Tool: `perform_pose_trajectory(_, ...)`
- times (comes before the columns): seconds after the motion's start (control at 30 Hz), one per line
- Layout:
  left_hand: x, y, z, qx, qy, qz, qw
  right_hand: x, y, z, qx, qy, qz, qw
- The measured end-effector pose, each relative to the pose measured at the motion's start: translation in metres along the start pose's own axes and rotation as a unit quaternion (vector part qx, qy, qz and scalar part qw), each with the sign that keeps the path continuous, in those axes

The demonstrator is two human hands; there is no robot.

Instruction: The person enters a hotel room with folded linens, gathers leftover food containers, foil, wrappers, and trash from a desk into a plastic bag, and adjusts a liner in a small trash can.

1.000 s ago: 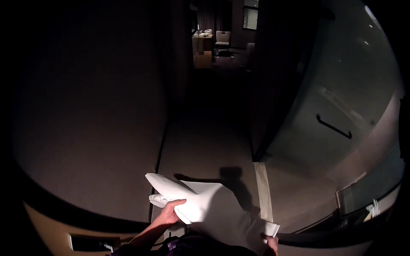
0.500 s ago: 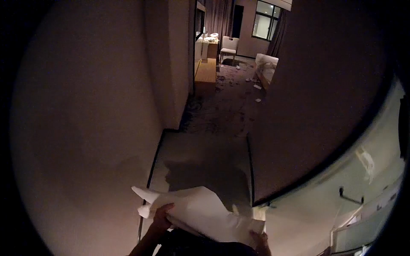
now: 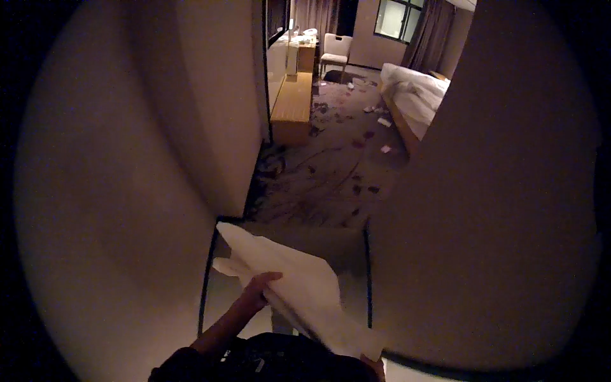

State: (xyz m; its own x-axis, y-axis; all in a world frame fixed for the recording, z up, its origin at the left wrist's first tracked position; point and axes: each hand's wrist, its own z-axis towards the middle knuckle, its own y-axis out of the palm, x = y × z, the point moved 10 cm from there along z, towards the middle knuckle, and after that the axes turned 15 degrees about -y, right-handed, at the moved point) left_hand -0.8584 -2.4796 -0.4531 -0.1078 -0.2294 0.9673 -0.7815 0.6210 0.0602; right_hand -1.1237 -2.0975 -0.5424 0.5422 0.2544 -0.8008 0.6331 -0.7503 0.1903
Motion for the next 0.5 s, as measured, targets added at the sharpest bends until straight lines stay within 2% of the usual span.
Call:
perform_pose_trajectory(0.03,0.022,0.009,0.032,-0.009,-0.051,-0.047,0.998,-0.012,0.005,0.026,0.000,-0.006,0.001,1.000)
perform_pose_trajectory(0.13,0.124,0.002,0.096,-0.005,0.037,-0.015,0.999,-0.078,0.037,0.116,0.001,-0.032,0.002,0.999)
perform_pose_trajectory(0.17,0.096,-0.017,0.135,0.020,-0.122,-0.176,0.977,-0.104,0.050,0.142,-0.002,-0.045,0.006,0.999)
perform_pose_trajectory(0.2,0.067,-0.022,0.158,0.046,-0.274,-0.331,0.902,-0.131,0.065,0.168,-0.009,-0.057,0.010,0.998)
perform_pose_trajectory(0.23,0.083,-0.027,0.191,0.051,-0.278,-0.331,0.900,-0.161,0.079,0.199,-0.015,-0.070,0.018,0.997)
perform_pose_trajectory(0.3,0.107,-0.045,0.226,0.142,-0.265,-0.345,0.889,-0.208,0.107,0.245,-0.029,-0.093,0.034,0.995)
perform_pose_trajectory(0.5,0.114,-0.107,0.406,0.063,-0.218,-0.470,0.853,-0.321,0.196,0.411,-0.069,-0.156,0.086,0.982)
